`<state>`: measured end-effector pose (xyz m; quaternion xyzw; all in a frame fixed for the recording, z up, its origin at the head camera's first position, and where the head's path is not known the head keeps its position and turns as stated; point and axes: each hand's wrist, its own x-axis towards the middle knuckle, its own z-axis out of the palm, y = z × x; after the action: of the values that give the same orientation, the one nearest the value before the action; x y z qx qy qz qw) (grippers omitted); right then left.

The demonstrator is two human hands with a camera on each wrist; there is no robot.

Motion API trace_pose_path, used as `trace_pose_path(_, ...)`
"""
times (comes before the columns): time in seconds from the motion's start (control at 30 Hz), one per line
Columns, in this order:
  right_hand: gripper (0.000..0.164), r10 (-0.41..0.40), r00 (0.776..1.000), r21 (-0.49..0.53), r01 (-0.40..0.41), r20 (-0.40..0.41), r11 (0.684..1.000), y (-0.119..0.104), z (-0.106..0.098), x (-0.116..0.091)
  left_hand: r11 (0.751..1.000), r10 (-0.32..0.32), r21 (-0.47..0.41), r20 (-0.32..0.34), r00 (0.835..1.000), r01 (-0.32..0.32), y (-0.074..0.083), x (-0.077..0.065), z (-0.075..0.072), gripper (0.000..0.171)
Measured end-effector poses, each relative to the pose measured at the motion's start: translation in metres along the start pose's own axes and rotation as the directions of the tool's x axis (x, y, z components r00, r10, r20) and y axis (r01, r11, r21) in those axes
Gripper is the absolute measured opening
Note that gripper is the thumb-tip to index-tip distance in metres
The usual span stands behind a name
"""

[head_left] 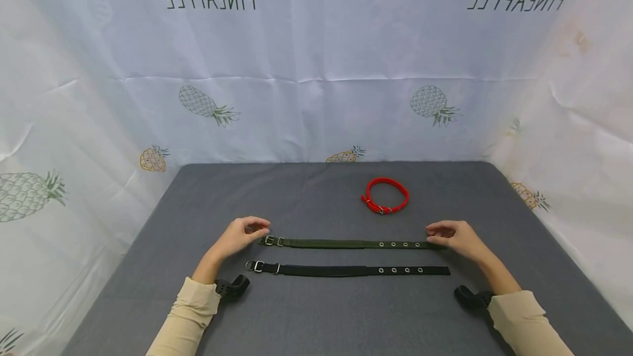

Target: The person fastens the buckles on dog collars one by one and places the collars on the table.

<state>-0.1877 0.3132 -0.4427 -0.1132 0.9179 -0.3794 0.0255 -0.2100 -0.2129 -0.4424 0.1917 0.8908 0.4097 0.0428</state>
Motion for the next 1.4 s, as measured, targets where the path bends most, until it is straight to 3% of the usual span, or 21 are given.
trace_pose_path(0.23,0.031,0.005,1.0,-0.01,-0.005,0.008,1.0,0.004,-0.001,-0.008,1.0,-0.004,0.017,0.055,0.998,0.003,-0.005,0.001,0.003,0.03)
trace_pose_path(0.63,0.034,-0.052,0.995,-0.057,0.057,0.086,0.997,0.007,-0.005,-0.004,0.988,0.063,0.138,0.052,0.997,-0.069,0.0,0.007,0.009,0.034)
trace_pose_path(0.93,0.025,-0.018,0.991,-0.091,0.03,0.132,0.995,0.005,-0.004,-0.001,0.982,0.046,0.183,0.053,0.998,-0.055,0.003,0.012,0.013,0.022)
trace_pose_path(1.4,0.025,0.0,0.986,-0.074,0.012,0.165,0.997,0.006,-0.005,0.0,0.968,0.099,0.227,0.043,0.994,-0.106,0.002,0.011,0.011,0.018)
